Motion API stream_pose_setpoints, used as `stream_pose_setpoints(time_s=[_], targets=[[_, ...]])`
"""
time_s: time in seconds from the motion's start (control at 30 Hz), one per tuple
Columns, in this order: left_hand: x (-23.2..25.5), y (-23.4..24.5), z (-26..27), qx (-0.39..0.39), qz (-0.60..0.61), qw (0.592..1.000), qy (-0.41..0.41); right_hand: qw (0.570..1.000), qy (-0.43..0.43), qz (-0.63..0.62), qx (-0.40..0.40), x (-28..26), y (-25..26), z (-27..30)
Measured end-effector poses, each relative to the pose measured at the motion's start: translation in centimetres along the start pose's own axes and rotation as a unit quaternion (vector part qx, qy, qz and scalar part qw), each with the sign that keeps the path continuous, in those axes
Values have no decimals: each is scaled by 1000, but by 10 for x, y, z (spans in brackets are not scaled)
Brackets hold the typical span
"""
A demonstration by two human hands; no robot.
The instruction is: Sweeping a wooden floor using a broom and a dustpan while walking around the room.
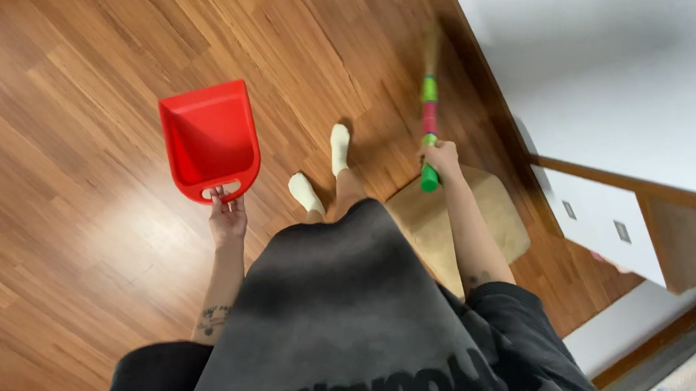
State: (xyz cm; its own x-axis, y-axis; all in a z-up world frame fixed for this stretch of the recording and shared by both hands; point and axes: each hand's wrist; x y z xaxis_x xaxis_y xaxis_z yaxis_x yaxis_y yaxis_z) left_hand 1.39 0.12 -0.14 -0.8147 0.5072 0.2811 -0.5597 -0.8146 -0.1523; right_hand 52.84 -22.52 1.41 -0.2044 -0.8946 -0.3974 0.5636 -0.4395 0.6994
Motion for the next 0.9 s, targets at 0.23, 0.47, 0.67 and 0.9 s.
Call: stream_pose_setpoints(time_s=[0.23, 0.47, 0.67, 0.9], targets=[[-18, -24, -7, -20, 7, 999, -49, 999, 13, 21, 32, -53, -70, -135], [-51, -52, -18, 53, 105, 993, -25, 960, -93, -120, -235, -122, -145, 57], [-59, -109, -29, 4, 168, 985, -38, 909, 182, 79, -367, -169, -247, 154], [-56, -182, 7, -34, 182, 981, -52, 883, -68, 8, -464, -280, -238, 82]])
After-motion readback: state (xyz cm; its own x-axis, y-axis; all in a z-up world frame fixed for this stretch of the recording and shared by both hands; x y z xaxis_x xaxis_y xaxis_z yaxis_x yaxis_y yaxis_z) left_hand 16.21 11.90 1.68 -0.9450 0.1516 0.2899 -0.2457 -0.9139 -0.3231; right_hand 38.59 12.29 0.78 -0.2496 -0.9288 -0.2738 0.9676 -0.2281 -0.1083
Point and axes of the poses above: each hand's wrist, its own z-axis away from the middle knuckle, its own y-axis out of the back of the hand, x = y × z, and after that the axes turned 12 degrees about x, right-handed
